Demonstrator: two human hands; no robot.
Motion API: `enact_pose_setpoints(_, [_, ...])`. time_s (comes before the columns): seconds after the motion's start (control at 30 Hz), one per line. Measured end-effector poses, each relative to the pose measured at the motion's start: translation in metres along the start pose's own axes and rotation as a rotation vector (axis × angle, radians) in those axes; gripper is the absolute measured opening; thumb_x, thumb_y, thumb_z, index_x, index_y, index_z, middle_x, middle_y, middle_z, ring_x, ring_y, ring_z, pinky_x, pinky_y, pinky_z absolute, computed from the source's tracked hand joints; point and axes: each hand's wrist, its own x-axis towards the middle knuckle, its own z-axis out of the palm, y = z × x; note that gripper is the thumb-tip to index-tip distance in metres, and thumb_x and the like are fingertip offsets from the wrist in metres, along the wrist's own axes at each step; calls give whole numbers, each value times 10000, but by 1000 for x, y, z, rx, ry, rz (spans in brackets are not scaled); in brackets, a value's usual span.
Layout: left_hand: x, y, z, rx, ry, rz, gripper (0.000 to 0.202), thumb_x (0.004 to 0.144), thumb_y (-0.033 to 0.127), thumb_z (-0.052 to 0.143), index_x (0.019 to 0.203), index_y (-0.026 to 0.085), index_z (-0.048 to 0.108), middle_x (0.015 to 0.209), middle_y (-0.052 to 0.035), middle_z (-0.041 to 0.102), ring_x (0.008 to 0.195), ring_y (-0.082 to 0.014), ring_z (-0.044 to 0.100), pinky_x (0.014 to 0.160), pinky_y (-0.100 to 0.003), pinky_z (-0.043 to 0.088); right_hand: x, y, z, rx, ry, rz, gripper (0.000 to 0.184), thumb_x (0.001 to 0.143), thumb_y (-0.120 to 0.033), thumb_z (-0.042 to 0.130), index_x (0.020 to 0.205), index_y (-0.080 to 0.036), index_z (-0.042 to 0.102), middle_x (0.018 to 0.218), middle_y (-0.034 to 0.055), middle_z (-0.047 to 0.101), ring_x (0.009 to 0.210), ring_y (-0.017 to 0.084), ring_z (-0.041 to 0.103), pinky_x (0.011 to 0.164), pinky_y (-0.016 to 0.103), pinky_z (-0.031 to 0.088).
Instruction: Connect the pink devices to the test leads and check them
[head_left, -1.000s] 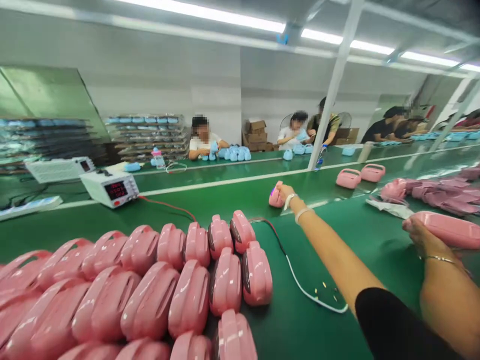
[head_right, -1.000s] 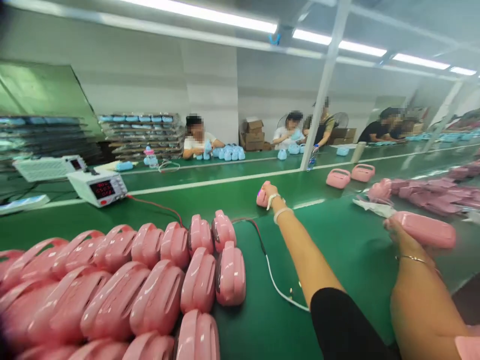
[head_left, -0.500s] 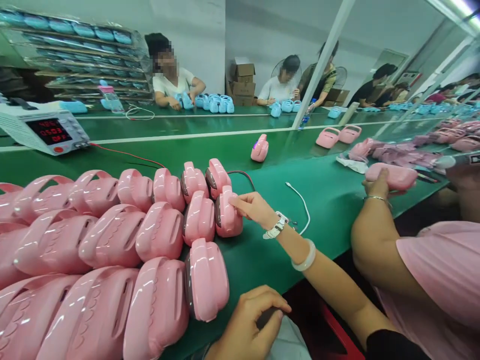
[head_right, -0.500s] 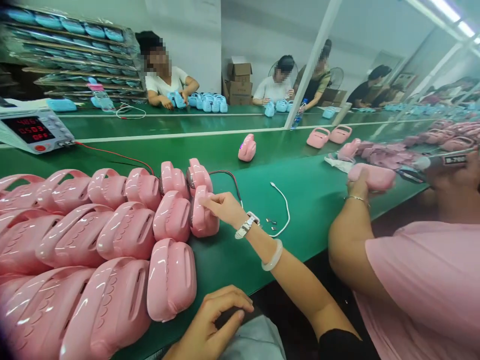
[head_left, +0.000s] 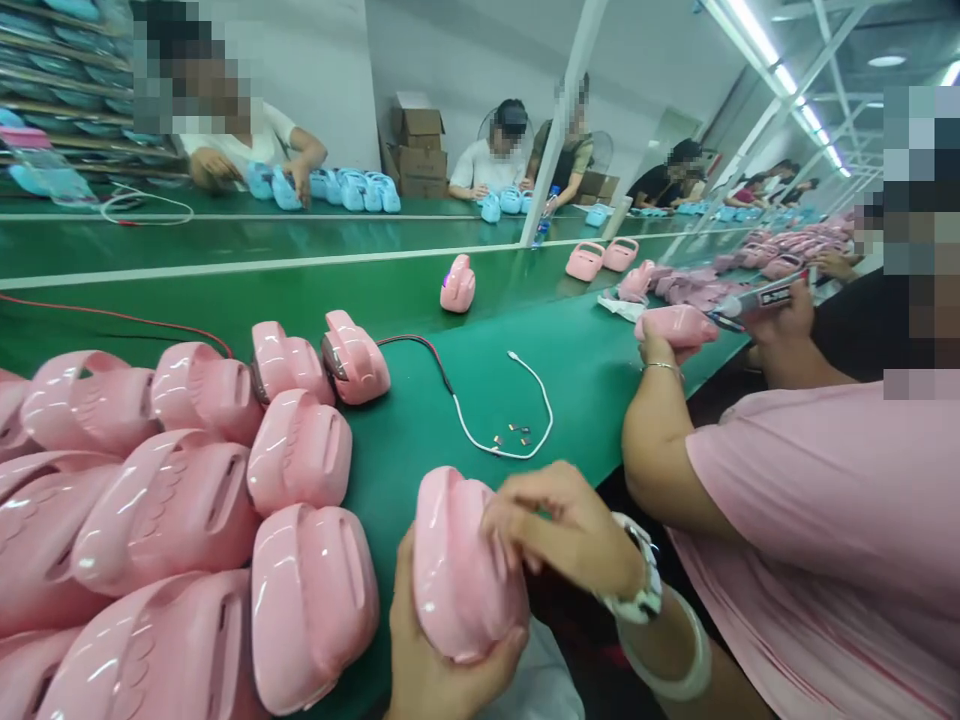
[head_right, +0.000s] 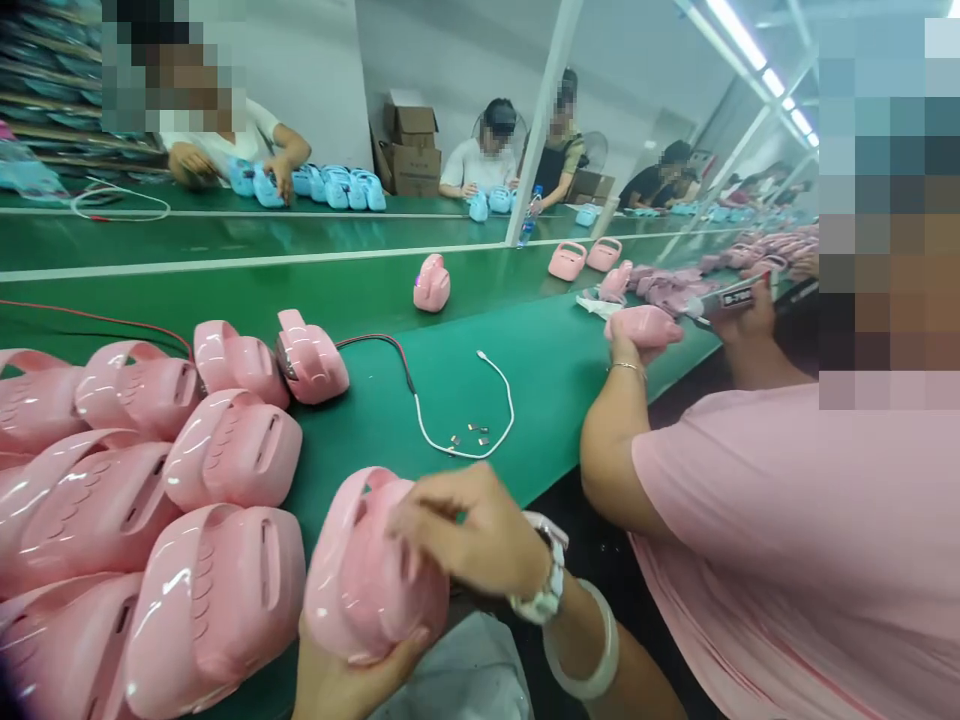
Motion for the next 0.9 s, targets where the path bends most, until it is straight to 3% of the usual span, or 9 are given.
enact_pose_setpoints(0.1, [-4,-7,-18,21,-42,-57,827,657,553,743,1325,184,422,1308,-139,509,1202,-355,521,1010,-508,469,19,42,-32,-361,374,32,203,845,-326,584,754,-178,689,637,15,631,530,122,512,525,244,383])
enact_pose_setpoints(0.17, [-9,-10,-29,77,-45,-104,764,670,548,744,1282,181,471,1279,-130,526,1195,-342,522,994,-504,476,26,71,-49,-597,460,87,101,791,-235,630,770,-189,717,721,34,659,600,149,536,600,274,400])
enact_pose_setpoints(0.27, [-13,-11,-37,102,-49,-140,523,827,459,639,1240,165,512,1258,-123,540,1130,-284,554,931,-495,496,26,98,-61,-675,446,140,115,765,-214,649,823,-196,747,749,43,654,600,158,536,626,294,409])
enact_pose_setpoints(0.37, [-12,-11,-39,109,-59,-164,389,901,366,565,1228,159,525,1243,-110,547,1075,-245,571,895,-473,504,22,106,-60,-676,449,153,146,788,-257,642,857,-204,759,750,41,651,581,150,521,619,292,411])
enact_pose_setpoints(0.5, [-8,-10,-40,107,-78,-186,382,895,355,578,1221,161,529,1236,-106,549,1071,-243,572,891,-462,506,23,105,-61,-690,427,167,167,771,-262,662,891,-214,769,720,24,648,559,136,505,597,278,399])
enact_pose_setpoints(0.9, [-14,-20,-42,84,-78,-203,390,899,374,567,1221,159,527,1233,-109,551,1067,-243,575,889,-466,507,29,106,-57,-673,461,105,165,817,-280,585,754,-195,711,690,41,611,602,163,518,609,290,376])
